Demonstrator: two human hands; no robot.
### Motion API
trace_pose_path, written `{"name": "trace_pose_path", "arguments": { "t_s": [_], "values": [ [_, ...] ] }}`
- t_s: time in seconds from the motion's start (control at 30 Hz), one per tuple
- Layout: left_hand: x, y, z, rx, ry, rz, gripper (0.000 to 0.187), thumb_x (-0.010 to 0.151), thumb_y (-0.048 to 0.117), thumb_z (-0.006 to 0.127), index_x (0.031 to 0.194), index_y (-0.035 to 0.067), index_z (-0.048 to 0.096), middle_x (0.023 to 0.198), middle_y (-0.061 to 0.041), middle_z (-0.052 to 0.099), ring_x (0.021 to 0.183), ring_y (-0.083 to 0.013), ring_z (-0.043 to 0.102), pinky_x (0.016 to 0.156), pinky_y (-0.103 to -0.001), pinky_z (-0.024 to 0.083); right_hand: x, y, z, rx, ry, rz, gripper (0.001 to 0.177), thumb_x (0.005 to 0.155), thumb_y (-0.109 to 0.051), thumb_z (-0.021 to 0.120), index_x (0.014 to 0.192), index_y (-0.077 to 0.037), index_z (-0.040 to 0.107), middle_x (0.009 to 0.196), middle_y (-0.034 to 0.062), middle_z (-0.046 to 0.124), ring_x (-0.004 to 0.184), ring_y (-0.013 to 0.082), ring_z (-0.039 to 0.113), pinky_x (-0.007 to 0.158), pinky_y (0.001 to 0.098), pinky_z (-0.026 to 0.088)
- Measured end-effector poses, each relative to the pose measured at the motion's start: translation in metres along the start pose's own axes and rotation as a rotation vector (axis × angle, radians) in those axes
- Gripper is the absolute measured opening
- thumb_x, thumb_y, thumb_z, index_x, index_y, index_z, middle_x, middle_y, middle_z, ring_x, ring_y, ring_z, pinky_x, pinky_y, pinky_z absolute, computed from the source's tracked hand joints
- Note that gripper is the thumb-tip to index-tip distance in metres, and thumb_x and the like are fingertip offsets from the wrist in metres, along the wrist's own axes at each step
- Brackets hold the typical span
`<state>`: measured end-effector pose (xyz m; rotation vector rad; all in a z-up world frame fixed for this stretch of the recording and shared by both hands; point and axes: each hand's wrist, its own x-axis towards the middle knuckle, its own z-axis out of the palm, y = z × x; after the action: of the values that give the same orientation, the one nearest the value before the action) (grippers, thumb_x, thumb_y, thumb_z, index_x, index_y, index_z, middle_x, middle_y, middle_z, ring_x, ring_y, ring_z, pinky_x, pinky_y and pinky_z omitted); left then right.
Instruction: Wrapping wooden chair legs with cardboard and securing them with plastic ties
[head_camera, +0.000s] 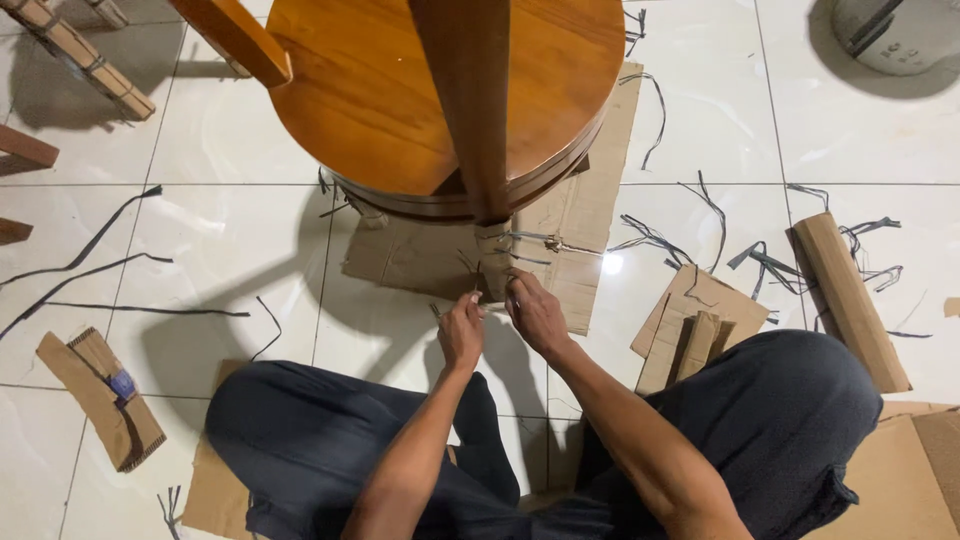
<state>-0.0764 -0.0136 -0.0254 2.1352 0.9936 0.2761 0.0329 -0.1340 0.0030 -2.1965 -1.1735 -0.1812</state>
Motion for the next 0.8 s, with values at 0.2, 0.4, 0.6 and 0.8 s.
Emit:
{"name": "trace_pose_path", "arguments": {
  "t_s": [0.2, 0.4, 0.6, 0.8],
  "values": [
    [-0.016, 0.033, -0.009, 0.033, -0.034, 0.154, 0.023, 0.104, 0.024, 0.051, 0.111, 0.019, 0.072, 0.083, -0.007, 0.076, 0.083, -0.0343, 0.075, 0.075, -0.053, 0.059, 0.007, -0.021, -0.009, 0.193, 0.094, 0.113, 0.011, 0.107, -0.019, 0.049, 0.100, -0.011, 0.051, 0.080, 0.0117, 0.055, 0.079, 0.0348, 0.068, 0.065, 0.0409, 0.056],
    [-0.028, 0.037, -0.015, 0.046, -0.031, 0.216, 0.023, 0.104, 0.023, 0.048, 0.106, 0.016, 0.070, 0.080, -0.008, 0.074, 0.081, -0.0368, 0.074, 0.075, -0.053, 0.058, 0.003, -0.032, -0.010, 0.306, 0.137, 0.170, 0.004, 0.102, -0.006, 0.057, 0.104, -0.009, 0.057, 0.081, 0.0133, 0.060, 0.081, 0.0373, 0.069, 0.069, 0.0429, 0.056],
    [-0.038, 0.031, -0.008, 0.111, 0.008, 0.290, 0.021, 0.104, 0.029, 0.051, 0.106, 0.020, 0.069, 0.082, -0.005, 0.071, 0.082, -0.0311, 0.074, 0.074, -0.048, 0.060, 0.012, -0.039, -0.020, 0.397, 0.155, 0.216, 0.007, 0.099, -0.003, 0.061, 0.102, -0.009, 0.059, 0.080, 0.0142, 0.065, 0.078, 0.0375, 0.070, 0.068, 0.0438, 0.057],
    [-0.035, 0.044, -0.018, 0.092, 0.037, 0.408, 0.016, 0.099, 0.019, 0.055, 0.104, 0.014, 0.069, 0.086, -0.011, 0.071, 0.083, -0.0371, 0.073, 0.072, -0.047, 0.059, 0.011, -0.030, -0.026, 0.453, 0.014, 0.125, 0.022, 0.086, 0.004, 0.067, 0.103, -0.009, 0.066, 0.090, 0.0116, 0.066, 0.086, 0.0380, 0.070, 0.075, 0.0436, 0.058]
  ]
}}
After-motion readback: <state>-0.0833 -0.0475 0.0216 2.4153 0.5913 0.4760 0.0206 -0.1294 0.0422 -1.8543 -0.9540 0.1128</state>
